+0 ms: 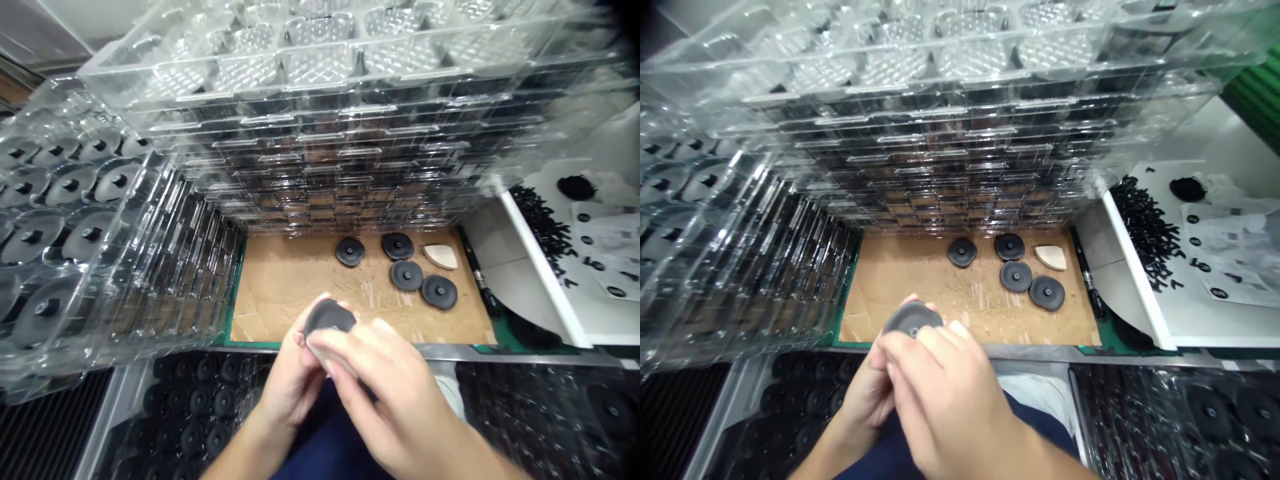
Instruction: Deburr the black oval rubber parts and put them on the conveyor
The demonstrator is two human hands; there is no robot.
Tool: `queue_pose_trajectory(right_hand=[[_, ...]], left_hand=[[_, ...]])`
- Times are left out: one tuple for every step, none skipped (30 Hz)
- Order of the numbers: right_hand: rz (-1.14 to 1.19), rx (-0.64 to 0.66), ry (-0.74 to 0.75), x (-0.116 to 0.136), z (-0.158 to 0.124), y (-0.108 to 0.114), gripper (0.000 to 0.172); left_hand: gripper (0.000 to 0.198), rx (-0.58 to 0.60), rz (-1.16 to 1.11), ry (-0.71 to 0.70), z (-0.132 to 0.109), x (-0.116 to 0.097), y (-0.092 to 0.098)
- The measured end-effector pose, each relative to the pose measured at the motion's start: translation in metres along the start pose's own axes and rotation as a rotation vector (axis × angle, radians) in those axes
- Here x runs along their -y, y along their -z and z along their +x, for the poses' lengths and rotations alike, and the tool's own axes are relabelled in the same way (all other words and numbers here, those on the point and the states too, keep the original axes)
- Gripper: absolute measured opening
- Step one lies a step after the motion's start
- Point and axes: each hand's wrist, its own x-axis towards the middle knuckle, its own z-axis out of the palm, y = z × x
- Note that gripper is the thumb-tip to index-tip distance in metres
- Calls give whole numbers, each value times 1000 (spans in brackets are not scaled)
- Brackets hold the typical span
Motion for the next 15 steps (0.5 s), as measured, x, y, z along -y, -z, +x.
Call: queue_pose_trajectory(right_hand=[[19,71,-15,-1,3,-2,23],[15,99,-25,-3,6,-4,22],[-11,65,-27,-5,8,-5,23],[-47,-1,-22,-7,10,-7,24],[-65,-54,-14,-8,11,-7,25],[-50,-73,3,-10,11,-7,25],[-5,-48,23,-10,9,-5,24],[53,15,36,-11,6,-2,23],[102,83,33,-11,1,2,22],[118,125,12,-11,-3,7,21],[93,141,-22,-11,-8,12,21],[32,129,-60,-11,-11,16,21],[-48,103,-95,-10,-12,19,21],[-141,63,-110,-10,-12,21,21],[-233,25,-99,-10,-8,22,22]], left_hand=[[62,-23,-1,-16,0,0,1],[63,-36,2,-23,0,0,2],[63,-35,6,-13,-1,0,1],[62,-20,11,8,-1,0,-1],[61,-2,14,29,-1,-1,-3],[61,10,14,39,-2,-3,-5],[61,13,8,36,-2,-4,-6],[60,9,-2,26,-1,-6,-7],[59,8,-20,13,-1,-8,-7],[58,14,-40,3,-1,-9,-6],[57,27,-61,4,0,-9,-6],[56,45,-81,11,0,-9,-5],[57,62,-98,19,0,-8,-5],[60,74,-109,27,0,-7,-5],[61,78,-110,36,-1,-6,-5]])
